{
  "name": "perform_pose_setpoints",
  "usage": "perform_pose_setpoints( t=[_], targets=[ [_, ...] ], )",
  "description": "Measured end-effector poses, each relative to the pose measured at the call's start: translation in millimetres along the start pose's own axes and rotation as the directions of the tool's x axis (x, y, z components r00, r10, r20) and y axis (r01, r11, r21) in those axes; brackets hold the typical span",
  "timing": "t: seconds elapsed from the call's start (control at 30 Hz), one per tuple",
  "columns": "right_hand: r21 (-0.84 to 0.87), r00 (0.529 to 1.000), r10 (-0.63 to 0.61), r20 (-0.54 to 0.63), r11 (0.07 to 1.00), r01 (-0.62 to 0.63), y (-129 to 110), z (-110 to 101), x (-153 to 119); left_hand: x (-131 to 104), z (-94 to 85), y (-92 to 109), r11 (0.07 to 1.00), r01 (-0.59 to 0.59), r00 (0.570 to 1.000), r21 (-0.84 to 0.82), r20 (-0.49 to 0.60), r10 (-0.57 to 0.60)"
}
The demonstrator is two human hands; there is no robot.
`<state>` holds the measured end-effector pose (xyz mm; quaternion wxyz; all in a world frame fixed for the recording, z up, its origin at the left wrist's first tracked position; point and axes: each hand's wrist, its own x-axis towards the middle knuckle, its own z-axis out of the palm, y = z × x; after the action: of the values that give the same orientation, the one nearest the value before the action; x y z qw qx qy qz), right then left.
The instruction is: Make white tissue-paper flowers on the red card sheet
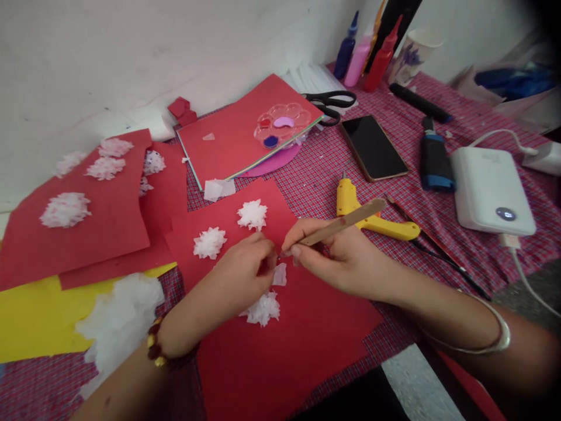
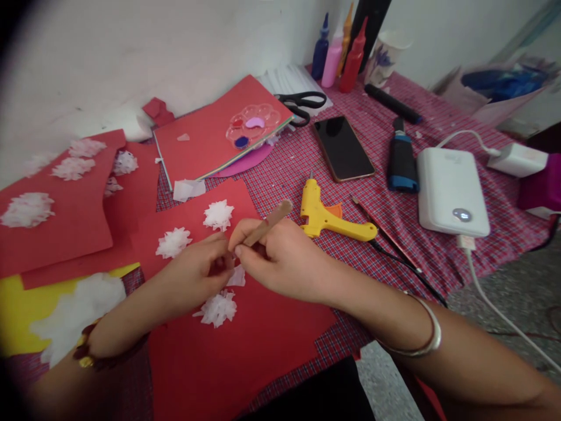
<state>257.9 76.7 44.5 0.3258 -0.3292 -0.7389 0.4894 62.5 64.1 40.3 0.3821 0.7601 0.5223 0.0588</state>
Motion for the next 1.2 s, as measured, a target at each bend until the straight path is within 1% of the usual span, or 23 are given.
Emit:
perform_pose_setpoints(
  t=[0.07,0.13,0.2,0.27,0.4,0.6,0.67,0.73,0.8,0.87,0.93,1.0,1.07,1.13,1.2],
  targets=[
    [0.057,1.0,0.015,-0.001,0.998,-0.015,-2,0,-1,-4,-3.5,1,0.978,0.079,0.996,-0.192,-0.02,-0.084],
    [0.091,0.999,0.036,0.015,0.995,-0.038,-3,0,-1,-9,-5.7,2,0.918,0.13,0.987,-0.375,-0.039,-0.156],
    [0.097,0.998,0.044,0.035,0.994,-0.047,-3,2,-2,-13,-5.6,2,0.856,0.162,0.975,-0.49,-0.054,-0.215],
    [0.091,0.998,0.044,0.054,0.995,-0.049,-2,4,-2,-15,-3.2,2,0.818,0.174,0.966,-0.548,-0.065,-0.249],
    [0.102,0.996,0.038,0.08,0.994,-0.046,0,7,-2,-15,2.1,4,0.77,0.145,0.961,-0.621,-0.097,-0.259],
    [0.116,0.994,0.049,0.1,0.991,-0.061,3,9,0,-16,3.2,12,0.688,0.16,0.953,-0.708,-0.072,-0.295],
    [0.101,0.993,0.054,0.104,0.993,-0.065,2,9,0,-18,3.6,11,0.643,0.163,0.946,-0.748,-0.067,-0.317],
    [0.085,0.994,0.05,0.098,0.995,-0.059,2,8,0,-20,3.9,8,0.579,0.155,0.938,-0.8,-0.065,-0.341],
    [0.077,0.994,0.046,0.098,0.996,-0.054,2,7,0,-21,3.6,4,0.537,0.151,0.938,-0.83,-0.05,-0.342],
    [0.071,0.991,0.054,0.119,0.996,-0.063,3,6,0,-22,3.0,2,0.565,0.173,0.952,-0.807,-0.011,-0.307],
    [0.06,0.984,0.073,0.161,0.995,-0.083,4,7,0,-23,3.5,2,0.638,0.188,0.967,-0.747,0.026,-0.255],
    [0.044,0.975,0.084,0.207,0.995,-0.095,6,9,0,-23,6.5,2,0.716,0.178,0.978,-0.675,0.044,-0.202],
    [0.018,0.965,0.087,0.247,0.995,-0.094,8,11,0,-23,12.1,1,0.798,0.14,0.987,-0.586,0.02,-0.159],
    [-0.023,0.956,0.084,0.282,0.996,-0.081,9,13,1,-22,17.5,-1,0.883,0.106,0.991,-0.458,-0.03,-0.134],
    [-0.066,0.946,0.084,0.314,0.996,-0.066,11,15,1,-23,19.3,-2,0.942,0.091,0.991,-0.322,-0.064,-0.117]
  ],
)
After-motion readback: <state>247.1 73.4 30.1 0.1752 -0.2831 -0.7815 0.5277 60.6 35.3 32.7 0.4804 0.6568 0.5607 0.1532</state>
